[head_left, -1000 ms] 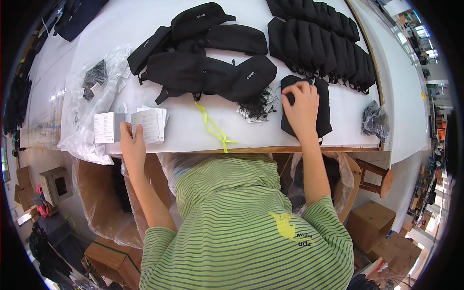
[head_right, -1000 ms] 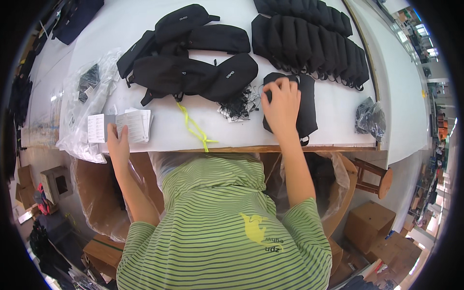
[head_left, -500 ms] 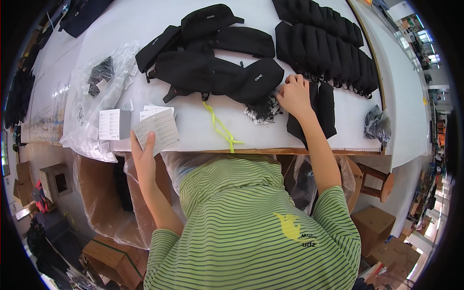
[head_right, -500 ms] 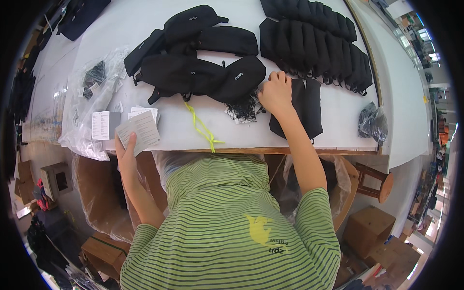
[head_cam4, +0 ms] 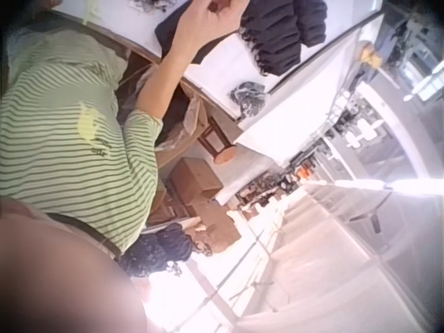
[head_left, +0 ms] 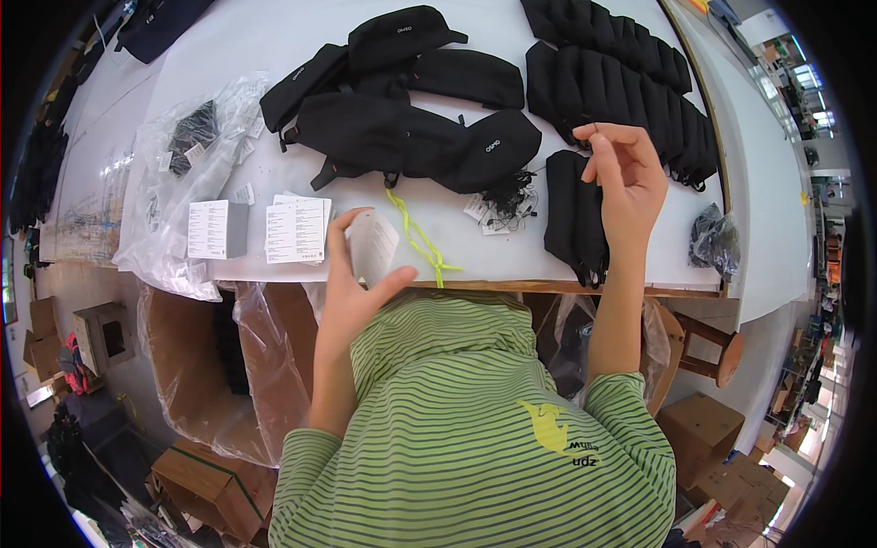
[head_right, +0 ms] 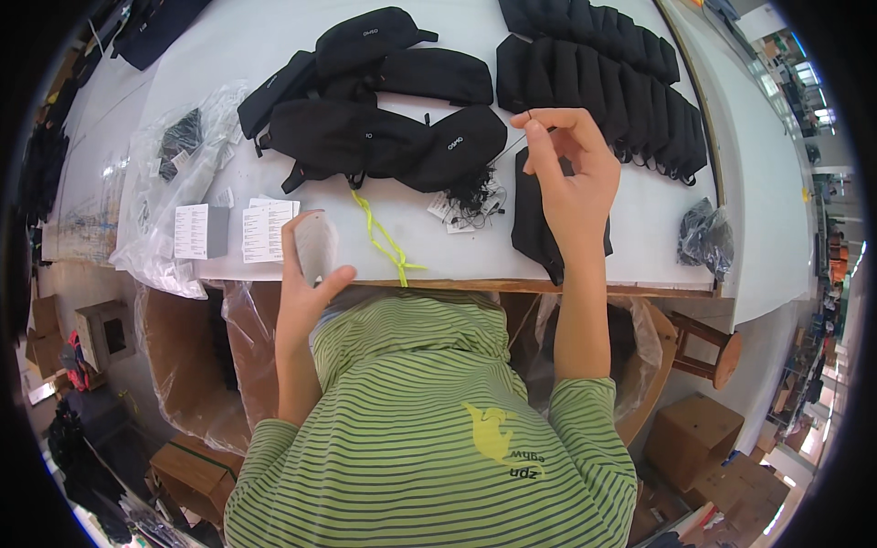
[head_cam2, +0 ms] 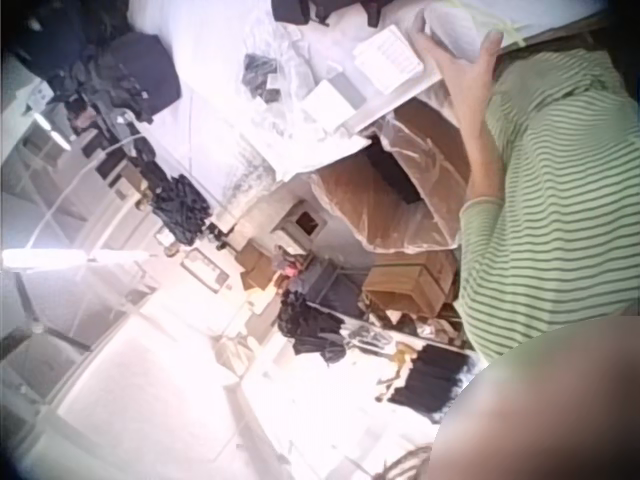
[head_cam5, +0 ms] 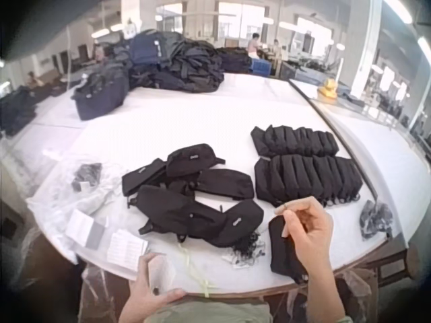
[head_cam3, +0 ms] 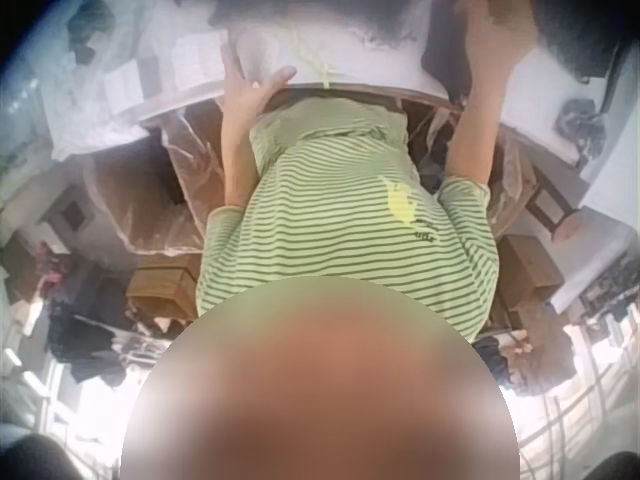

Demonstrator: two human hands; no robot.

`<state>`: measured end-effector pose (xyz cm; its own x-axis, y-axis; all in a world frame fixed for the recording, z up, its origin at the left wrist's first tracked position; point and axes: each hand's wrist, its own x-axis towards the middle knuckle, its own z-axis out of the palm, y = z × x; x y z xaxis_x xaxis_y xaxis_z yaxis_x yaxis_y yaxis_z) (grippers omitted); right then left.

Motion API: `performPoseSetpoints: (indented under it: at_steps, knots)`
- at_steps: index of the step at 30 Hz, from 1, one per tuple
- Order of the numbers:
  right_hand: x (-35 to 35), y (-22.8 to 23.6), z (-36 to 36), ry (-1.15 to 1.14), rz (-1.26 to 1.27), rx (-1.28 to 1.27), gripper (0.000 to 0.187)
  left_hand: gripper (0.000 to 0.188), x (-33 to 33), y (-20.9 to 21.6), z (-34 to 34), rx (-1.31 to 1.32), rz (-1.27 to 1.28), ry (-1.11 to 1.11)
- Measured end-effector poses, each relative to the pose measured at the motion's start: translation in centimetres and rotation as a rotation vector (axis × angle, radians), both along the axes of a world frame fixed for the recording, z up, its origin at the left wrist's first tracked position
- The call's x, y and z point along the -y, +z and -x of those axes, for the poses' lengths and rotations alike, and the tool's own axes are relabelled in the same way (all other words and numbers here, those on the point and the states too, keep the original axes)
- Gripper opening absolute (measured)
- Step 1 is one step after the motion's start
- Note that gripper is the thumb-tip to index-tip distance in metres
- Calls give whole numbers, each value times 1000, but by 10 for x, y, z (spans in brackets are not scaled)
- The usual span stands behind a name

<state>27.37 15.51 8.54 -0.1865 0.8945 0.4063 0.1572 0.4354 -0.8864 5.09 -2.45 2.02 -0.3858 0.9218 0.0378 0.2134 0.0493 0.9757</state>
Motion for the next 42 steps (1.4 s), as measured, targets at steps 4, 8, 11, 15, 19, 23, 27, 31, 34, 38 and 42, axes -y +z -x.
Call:
performPoseSetpoints:
  at_steps: [4,8,11,15,19,23,27,31,34,38,42]
  knots:
    - [-12,12,4,256,575,-624,14,76,-9,15,-22,38,71,-89]
    - [-4,15,3,289,473,-398,11,75,-7,12,-32,89,104,-122]
    - [-19,1,6,272,545,-85,10,73,-9,13,-36,164,143,-124]
    - [4,22,8,226,301,-170,10,71,-7,10,-41,182,139,-118]
    - [5,18,8,97,144,-139,9,68,-9,11,-43,140,174,-152]
    - [3,-9,3,77,174,415,7,66,-9,2,-46,52,186,-154]
    - [28,14,2,47,26,-52,8,64,-9,10,-47,120,217,-150]
    - [35,-23,1,254,450,-313,9,61,-11,9,-49,28,130,-130]
    - [42,-31,-7,232,446,-261,8,60,-12,11,-49,-24,97,-120]
    - [66,-40,5,210,523,-90,5,50,-11,11,-51,-56,28,-122]
    - [87,-48,20,234,311,141,7,37,-12,7,-51,-181,-104,-109]
